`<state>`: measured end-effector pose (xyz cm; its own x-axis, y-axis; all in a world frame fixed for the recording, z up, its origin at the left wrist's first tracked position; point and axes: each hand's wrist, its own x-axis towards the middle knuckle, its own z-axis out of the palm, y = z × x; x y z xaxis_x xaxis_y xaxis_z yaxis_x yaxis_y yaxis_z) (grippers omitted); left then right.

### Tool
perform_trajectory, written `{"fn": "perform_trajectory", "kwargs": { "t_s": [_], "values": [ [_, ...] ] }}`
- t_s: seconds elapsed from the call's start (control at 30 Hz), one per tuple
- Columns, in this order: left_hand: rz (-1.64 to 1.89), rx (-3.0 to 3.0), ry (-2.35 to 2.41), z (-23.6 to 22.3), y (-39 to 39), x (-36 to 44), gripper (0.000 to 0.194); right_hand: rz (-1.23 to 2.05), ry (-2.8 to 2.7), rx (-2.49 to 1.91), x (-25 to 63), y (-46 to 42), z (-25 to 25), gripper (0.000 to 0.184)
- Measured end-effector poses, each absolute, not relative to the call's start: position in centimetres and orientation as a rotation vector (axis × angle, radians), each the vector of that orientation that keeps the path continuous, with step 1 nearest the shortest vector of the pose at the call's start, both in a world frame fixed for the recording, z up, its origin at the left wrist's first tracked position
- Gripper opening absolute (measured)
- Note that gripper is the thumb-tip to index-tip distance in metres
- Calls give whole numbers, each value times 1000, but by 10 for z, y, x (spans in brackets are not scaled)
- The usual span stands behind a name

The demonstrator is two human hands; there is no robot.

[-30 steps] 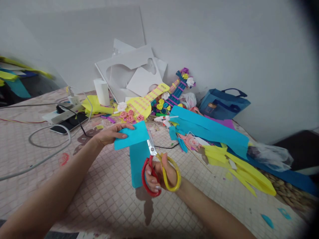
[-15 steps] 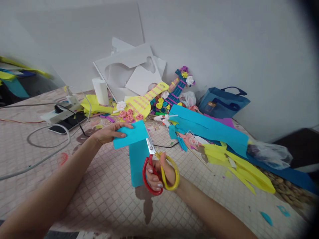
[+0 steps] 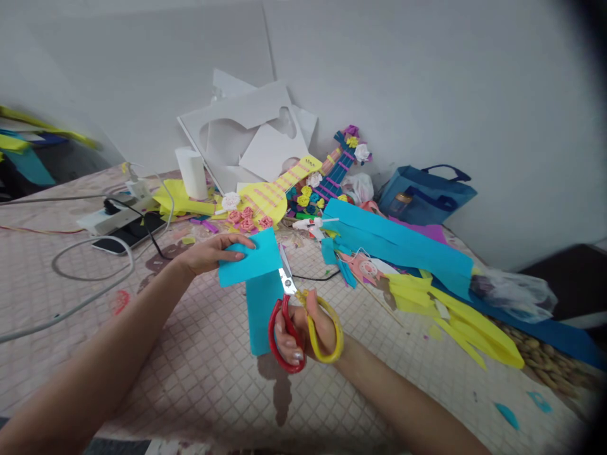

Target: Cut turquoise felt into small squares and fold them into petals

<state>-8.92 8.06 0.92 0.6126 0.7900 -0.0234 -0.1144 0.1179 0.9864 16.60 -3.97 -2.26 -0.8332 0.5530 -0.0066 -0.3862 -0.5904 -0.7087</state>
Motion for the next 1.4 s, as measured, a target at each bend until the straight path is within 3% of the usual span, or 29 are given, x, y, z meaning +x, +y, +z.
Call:
{"fn": "perform_trajectory", "kwargs": {
  "t_s": [0.87,1.13,1.4],
  "values": [
    [772,1426,720,8,84,-93,27,2425,-920,-370,166,-39,-29,67],
    [750,1518,713,13,78,-87,26,2395,-949,-342,165,-40,-31,77],
    [742,1560,740,17,75,-83,24,2371,-937,-388,164,-41,-22,73]
  ]
}}
